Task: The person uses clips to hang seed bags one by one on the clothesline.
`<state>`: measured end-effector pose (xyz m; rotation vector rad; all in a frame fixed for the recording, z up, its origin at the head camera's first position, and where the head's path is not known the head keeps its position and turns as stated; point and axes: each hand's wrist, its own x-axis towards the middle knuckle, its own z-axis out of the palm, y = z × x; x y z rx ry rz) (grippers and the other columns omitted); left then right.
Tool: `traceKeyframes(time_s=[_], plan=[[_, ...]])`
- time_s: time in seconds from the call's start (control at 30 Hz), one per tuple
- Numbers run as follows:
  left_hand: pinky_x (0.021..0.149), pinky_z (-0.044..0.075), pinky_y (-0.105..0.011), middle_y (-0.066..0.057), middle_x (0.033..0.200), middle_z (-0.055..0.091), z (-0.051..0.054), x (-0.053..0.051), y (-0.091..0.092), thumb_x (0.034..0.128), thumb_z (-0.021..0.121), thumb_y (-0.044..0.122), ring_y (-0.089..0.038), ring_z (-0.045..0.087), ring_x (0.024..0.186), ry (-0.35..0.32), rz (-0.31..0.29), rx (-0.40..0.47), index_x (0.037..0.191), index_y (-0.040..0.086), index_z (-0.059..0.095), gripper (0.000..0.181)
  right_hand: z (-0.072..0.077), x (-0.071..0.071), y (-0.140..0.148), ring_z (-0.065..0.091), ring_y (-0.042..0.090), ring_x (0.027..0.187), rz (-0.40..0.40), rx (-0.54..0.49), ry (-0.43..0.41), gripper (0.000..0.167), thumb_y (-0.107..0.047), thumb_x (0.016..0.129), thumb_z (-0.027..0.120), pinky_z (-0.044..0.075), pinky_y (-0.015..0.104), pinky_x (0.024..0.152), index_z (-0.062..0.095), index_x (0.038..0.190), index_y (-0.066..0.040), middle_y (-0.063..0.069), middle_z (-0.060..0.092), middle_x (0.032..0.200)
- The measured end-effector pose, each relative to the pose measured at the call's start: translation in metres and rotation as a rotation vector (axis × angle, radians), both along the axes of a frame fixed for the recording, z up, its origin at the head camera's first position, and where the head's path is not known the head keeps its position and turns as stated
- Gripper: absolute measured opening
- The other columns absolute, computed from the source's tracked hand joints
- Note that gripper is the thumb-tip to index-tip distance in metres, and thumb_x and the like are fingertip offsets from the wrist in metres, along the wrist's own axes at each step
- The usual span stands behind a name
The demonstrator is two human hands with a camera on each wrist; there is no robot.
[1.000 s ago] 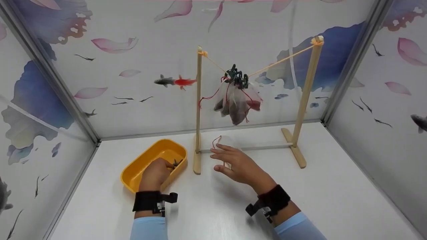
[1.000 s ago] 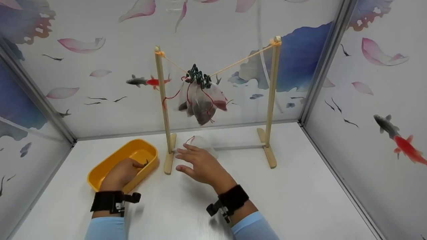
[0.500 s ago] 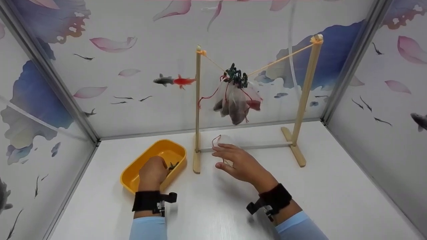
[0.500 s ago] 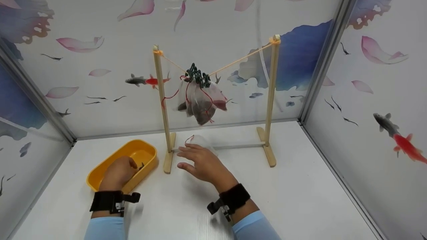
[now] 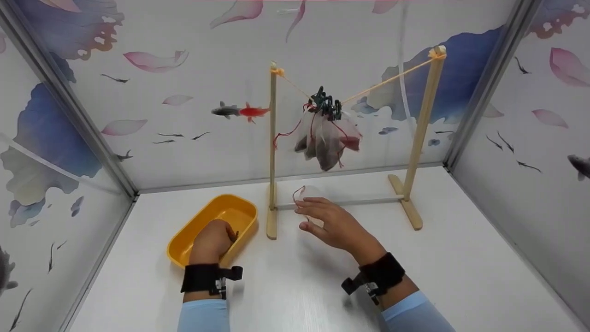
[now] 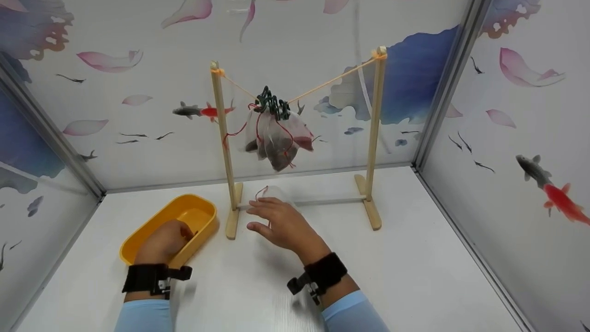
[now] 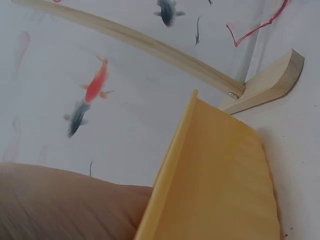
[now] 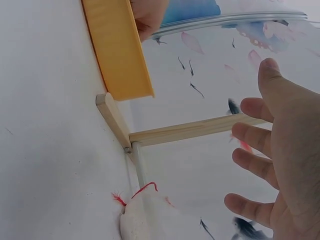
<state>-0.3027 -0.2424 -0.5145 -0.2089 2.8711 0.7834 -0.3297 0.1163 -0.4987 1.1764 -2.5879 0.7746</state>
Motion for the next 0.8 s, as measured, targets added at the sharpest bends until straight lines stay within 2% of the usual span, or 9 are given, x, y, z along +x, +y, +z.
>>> traceKeyframes(time_s=[0.13,0.23,0.33,0.43,0.5,0.6,0.7,0.8], plan=[[0.074,0.049,-0.035,-0.006,0.083,0.065,0.002,0.000,-0.002,0.1056,0.073,0.010,-0.024,0.061,0.079,0.036,-0.005,-0.055,0.092,0.007,0.073,0.014,0.001,0.000,0.001,0.055,0.028,0.160,0.007,-0.012,0.020,0.054,-0.048,0.115,0.064,0.047,0.055,0.131,0.068,0.159,-0.016,0.000,0.062,0.169],[0.072,0.045,-0.036,-0.007,0.081,0.061,0.003,-0.001,-0.003,0.1032,0.073,0.006,-0.025,0.058,0.077,0.072,0.003,-0.059,0.088,0.008,0.066,0.017,0.001,0.000,0.003,0.056,0.029,0.159,0.008,-0.015,0.038,0.053,-0.046,0.114,0.065,0.048,0.056,0.129,0.069,0.158,-0.015,0.002,0.063,0.168],[0.072,0.047,-0.035,-0.009,0.086,0.064,0.007,-0.002,-0.001,0.1016,0.071,-0.001,-0.026,0.061,0.081,0.083,0.047,0.030,0.091,0.006,0.064,0.015,0.001,0.000,0.004,0.057,0.029,0.159,0.004,-0.015,0.037,0.052,-0.046,0.115,0.065,0.048,0.056,0.129,0.069,0.157,-0.015,0.002,0.064,0.168],[0.077,0.055,-0.035,-0.013,0.100,0.072,0.014,-0.005,0.003,0.1018,0.074,-0.005,-0.028,0.069,0.092,0.116,0.095,0.160,0.105,0.004,0.066,0.012,0.001,0.000,0.005,0.060,0.029,0.156,-0.007,-0.031,0.032,0.052,-0.045,0.114,0.065,0.049,0.055,0.128,0.071,0.155,-0.014,0.003,0.066,0.165],[0.082,0.061,-0.038,-0.015,0.110,0.075,0.021,-0.007,0.010,0.1011,0.078,-0.003,-0.029,0.073,0.099,0.178,0.104,0.237,0.117,0.003,0.067,0.020,0.003,0.000,0.006,0.062,0.029,0.153,-0.020,-0.050,0.031,0.051,-0.043,0.114,0.067,0.050,0.055,0.127,0.072,0.154,-0.012,0.003,0.069,0.162],[0.088,0.063,-0.042,-0.017,0.116,0.078,0.033,-0.008,0.027,0.0984,0.087,0.005,-0.030,0.073,0.104,0.337,0.085,0.301,0.124,0.004,0.072,0.029,0.005,0.002,0.006,0.067,0.030,0.146,-0.057,-0.086,0.015,0.049,-0.040,0.113,0.070,0.054,0.054,0.123,0.073,0.152,-0.012,0.005,0.074,0.154],[0.089,0.064,-0.042,-0.013,0.110,0.079,0.046,-0.004,0.053,0.0967,0.088,0.008,-0.028,0.072,0.099,0.493,0.047,0.338,0.114,0.005,0.081,0.019,0.009,0.005,0.005,0.071,0.031,0.140,-0.106,-0.132,-0.020,0.046,-0.039,0.112,0.071,0.057,0.055,0.120,0.074,0.151,-0.014,0.007,0.077,0.147],[0.084,0.062,-0.037,-0.008,0.102,0.079,0.053,0.002,0.084,0.0951,0.089,0.007,-0.023,0.070,0.093,0.645,-0.025,0.336,0.104,0.007,0.086,0.010,0.014,0.008,0.002,0.072,0.031,0.137,-0.132,-0.197,-0.079,0.045,-0.039,0.112,0.072,0.059,0.056,0.116,0.075,0.150,-0.015,0.008,0.079,0.143]])
